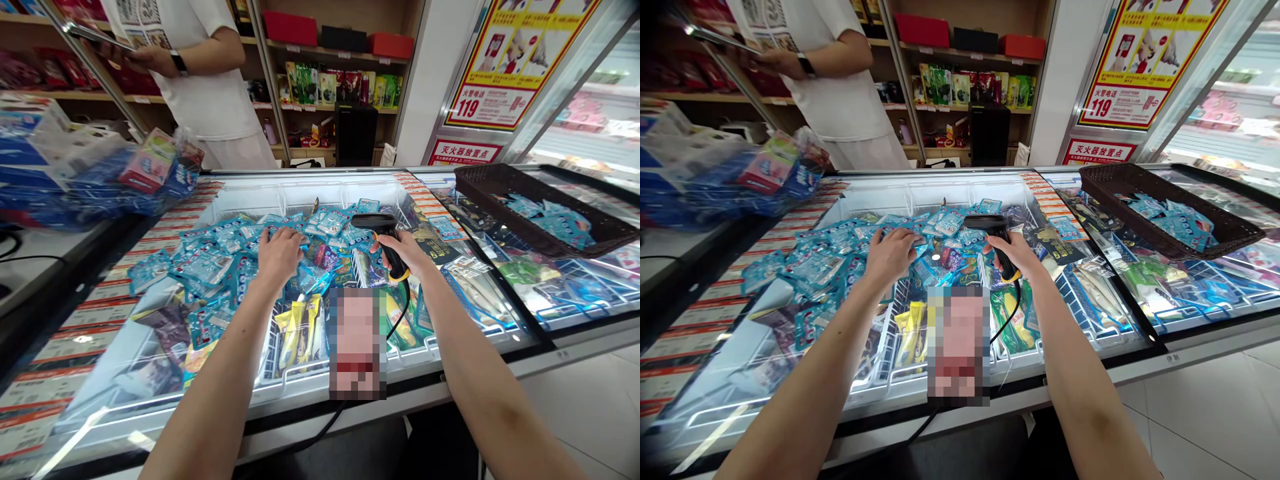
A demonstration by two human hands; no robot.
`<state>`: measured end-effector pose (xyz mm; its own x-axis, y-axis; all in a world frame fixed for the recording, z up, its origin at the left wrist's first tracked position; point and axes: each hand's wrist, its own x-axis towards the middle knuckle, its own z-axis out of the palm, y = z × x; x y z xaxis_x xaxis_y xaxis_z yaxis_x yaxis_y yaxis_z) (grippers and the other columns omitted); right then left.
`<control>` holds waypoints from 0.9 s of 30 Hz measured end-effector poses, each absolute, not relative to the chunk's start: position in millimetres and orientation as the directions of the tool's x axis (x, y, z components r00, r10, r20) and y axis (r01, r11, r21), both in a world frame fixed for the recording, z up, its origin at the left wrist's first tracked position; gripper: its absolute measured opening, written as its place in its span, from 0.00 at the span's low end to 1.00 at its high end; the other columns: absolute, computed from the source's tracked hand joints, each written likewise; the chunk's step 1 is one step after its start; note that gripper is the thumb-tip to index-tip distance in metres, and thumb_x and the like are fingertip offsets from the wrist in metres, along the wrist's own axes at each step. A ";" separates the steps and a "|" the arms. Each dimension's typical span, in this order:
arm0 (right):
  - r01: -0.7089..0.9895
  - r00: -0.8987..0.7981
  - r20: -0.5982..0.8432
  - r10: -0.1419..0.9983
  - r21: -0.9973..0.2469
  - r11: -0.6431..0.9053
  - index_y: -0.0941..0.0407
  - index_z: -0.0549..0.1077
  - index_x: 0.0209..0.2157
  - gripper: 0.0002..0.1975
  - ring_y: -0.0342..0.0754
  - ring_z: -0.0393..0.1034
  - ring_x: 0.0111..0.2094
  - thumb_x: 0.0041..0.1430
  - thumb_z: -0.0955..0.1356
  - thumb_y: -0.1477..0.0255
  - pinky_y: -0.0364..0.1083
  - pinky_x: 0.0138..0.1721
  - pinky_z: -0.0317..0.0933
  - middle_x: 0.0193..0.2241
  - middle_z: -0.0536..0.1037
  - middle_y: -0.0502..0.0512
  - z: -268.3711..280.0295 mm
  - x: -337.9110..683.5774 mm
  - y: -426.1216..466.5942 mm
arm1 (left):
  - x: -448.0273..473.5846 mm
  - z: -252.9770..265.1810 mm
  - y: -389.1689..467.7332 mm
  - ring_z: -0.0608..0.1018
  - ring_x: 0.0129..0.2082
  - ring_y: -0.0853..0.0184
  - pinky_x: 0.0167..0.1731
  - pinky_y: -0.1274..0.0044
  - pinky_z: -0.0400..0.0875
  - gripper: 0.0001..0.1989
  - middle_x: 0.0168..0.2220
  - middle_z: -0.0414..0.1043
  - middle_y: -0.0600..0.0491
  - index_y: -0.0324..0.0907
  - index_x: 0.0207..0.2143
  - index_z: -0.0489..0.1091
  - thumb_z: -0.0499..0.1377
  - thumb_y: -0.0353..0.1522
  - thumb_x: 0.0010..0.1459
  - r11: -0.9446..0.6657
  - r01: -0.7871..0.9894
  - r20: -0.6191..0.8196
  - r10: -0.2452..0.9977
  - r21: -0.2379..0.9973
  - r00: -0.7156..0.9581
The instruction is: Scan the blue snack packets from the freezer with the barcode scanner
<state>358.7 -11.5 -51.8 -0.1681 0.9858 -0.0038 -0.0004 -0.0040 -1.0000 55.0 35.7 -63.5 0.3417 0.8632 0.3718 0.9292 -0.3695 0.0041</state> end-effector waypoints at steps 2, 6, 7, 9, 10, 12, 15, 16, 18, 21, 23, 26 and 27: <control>0.006 -0.162 -0.009 0.987 -1.000 -0.008 0.55 0.72 0.38 0.19 0.43 0.66 0.16 0.52 0.71 0.55 0.43 0.15 0.59 0.25 0.78 0.54 -50.9 358.0 -12.3 | 55.0 -59.9 34.7 0.71 0.54 0.54 0.62 0.55 0.44 0.14 0.49 0.74 0.46 0.45 0.43 0.75 0.53 0.31 0.58 -0.339 0.941 0.375 0.874 0.016 0.308; -0.003 -0.161 -0.005 0.987 -1.000 -0.006 0.55 0.71 0.36 0.19 0.42 0.66 0.16 0.51 0.72 0.56 0.43 0.15 0.60 0.31 0.80 0.55 -46.8 356.0 -14.1 | 74.7 -51.7 37.7 0.72 0.52 0.52 0.61 0.54 0.47 0.16 0.47 0.74 0.43 0.42 0.45 0.74 0.51 0.38 0.62 -0.282 0.956 0.425 0.877 0.082 0.223; -0.002 -0.169 -0.005 0.986 -1.000 -0.005 0.56 0.71 0.35 0.18 0.42 0.66 0.16 0.52 0.71 0.56 0.43 0.15 0.61 0.32 0.80 0.56 -45.7 355.7 -14.4 | 81.5 -49.8 40.3 0.72 0.52 0.52 0.60 0.55 0.50 0.18 0.47 0.74 0.42 0.41 0.47 0.73 0.50 0.39 0.62 -0.276 0.955 0.436 0.877 0.110 0.203; 0.007 -0.187 0.000 0.982 -1.000 0.001 0.56 0.71 0.33 0.18 0.42 0.66 0.16 0.53 0.71 0.56 0.43 0.16 0.61 0.30 0.79 0.56 -44.0 355.5 -14.9 | 95.1 -46.9 47.5 0.72 0.51 0.51 0.55 0.59 0.58 0.21 0.48 0.73 0.40 0.39 0.50 0.71 0.49 0.41 0.63 -0.263 0.949 0.440 0.883 0.175 0.164; 0.012 -0.196 0.003 0.981 -1.000 0.005 0.57 0.72 0.33 0.17 0.42 0.66 0.16 0.53 0.71 0.56 0.43 0.15 0.61 0.29 0.79 0.56 -43.4 355.5 -14.9 | 101.5 -46.0 51.7 0.72 0.50 0.51 0.53 0.61 0.60 0.22 0.49 0.72 0.39 0.37 0.51 0.70 0.50 0.42 0.63 -0.259 0.945 0.431 0.890 0.200 0.152; 0.009 -0.210 0.014 0.978 -1.000 0.017 0.57 0.72 0.33 0.17 0.42 0.65 0.15 0.53 0.71 0.56 0.43 0.15 0.60 0.26 0.78 0.55 -43.0 355.7 -14.7 | 113.0 -45.8 60.1 0.72 0.50 0.50 0.50 0.62 0.63 0.24 0.49 0.72 0.38 0.36 0.52 0.70 0.50 0.43 0.63 -0.265 0.937 0.404 0.901 0.229 0.156; 0.001 -0.209 0.015 0.978 -1.000 0.015 0.55 0.73 0.36 0.17 0.43 0.66 0.16 0.53 0.71 0.56 0.42 0.14 0.58 0.25 0.78 0.54 -43.2 355.7 -14.1 | 126.4 -48.9 69.0 0.71 0.51 0.49 0.49 0.62 0.64 0.23 0.48 0.72 0.38 0.36 0.52 0.69 0.53 0.43 0.61 -0.266 0.933 0.375 0.913 0.241 0.164; 0.001 -0.206 0.010 0.979 -1.000 0.011 0.55 0.73 0.37 0.17 0.43 0.66 0.16 0.53 0.71 0.56 0.42 0.14 0.57 0.25 0.78 0.53 -43.4 355.5 -13.9 | 129.5 -50.4 70.8 0.71 0.51 0.48 0.49 0.62 0.64 0.23 0.47 0.72 0.38 0.37 0.51 0.70 0.54 0.42 0.60 -0.256 0.936 0.366 0.917 0.240 0.157; 0.006 -0.200 0.006 0.980 -1.000 0.007 0.55 0.72 0.38 0.18 0.44 0.66 0.16 0.53 0.71 0.56 0.42 0.14 0.57 0.24 0.78 0.53 -43.7 354.9 -13.5 | 132.7 -53.3 73.4 0.70 0.52 0.46 0.49 0.61 0.64 0.23 0.48 0.71 0.37 0.38 0.51 0.70 0.58 0.41 0.57 -0.222 0.942 0.357 0.926 0.251 0.123; 0.017 -0.206 0.005 0.979 -1.000 0.009 0.56 0.72 0.36 0.18 0.43 0.66 0.16 0.52 0.71 0.55 0.43 0.14 0.59 0.28 0.79 0.55 -44.4 353.6 -13.0 | 129.3 -56.4 76.4 0.70 0.52 0.47 0.49 0.61 0.65 0.25 0.49 0.69 0.37 0.37 0.52 0.68 0.61 0.39 0.54 -0.181 0.918 0.356 0.933 0.353 0.047; 0.015 -0.209 0.002 0.978 -1.000 0.005 0.56 0.72 0.36 0.19 0.42 0.66 0.16 0.52 0.71 0.55 0.43 0.15 0.60 0.31 0.80 0.56 -44.8 352.8 -12.7 | 122.6 -58.1 77.2 0.72 0.51 0.50 0.50 0.63 0.66 0.22 0.47 0.70 0.38 0.36 0.50 0.68 0.58 0.37 0.55 -0.187 0.859 0.357 0.934 0.477 0.006; 0.015 -0.220 -0.006 0.975 -1.000 -0.003 0.56 0.72 0.39 0.20 0.42 0.67 0.17 0.52 0.71 0.55 0.43 0.15 0.61 0.32 0.80 0.57 -45.1 351.6 -12.7 | 110.8 -61.4 73.7 0.75 0.44 0.56 0.46 0.65 0.69 0.16 0.41 0.73 0.42 0.37 0.44 0.69 0.55 0.37 0.57 -0.204 0.701 0.368 0.926 0.684 -0.090; 0.017 -0.228 -0.004 0.974 -1.000 0.000 0.56 0.72 0.39 0.20 0.42 0.67 0.17 0.52 0.71 0.55 0.43 0.15 0.61 0.32 0.80 0.57 -44.9 351.1 -13.0 | 107.6 -62.9 71.2 0.76 0.41 0.57 0.43 0.65 0.71 0.15 0.40 0.74 0.44 0.38 0.43 0.68 0.55 0.37 0.56 -0.206 0.623 0.362 0.923 0.754 -0.132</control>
<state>351.1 -13.0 -44.9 -0.2275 0.9738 -0.0042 0.0175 -0.0003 -0.9998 107.6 71.2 -62.9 -0.1321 0.9230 0.3615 0.6234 -0.2062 0.7542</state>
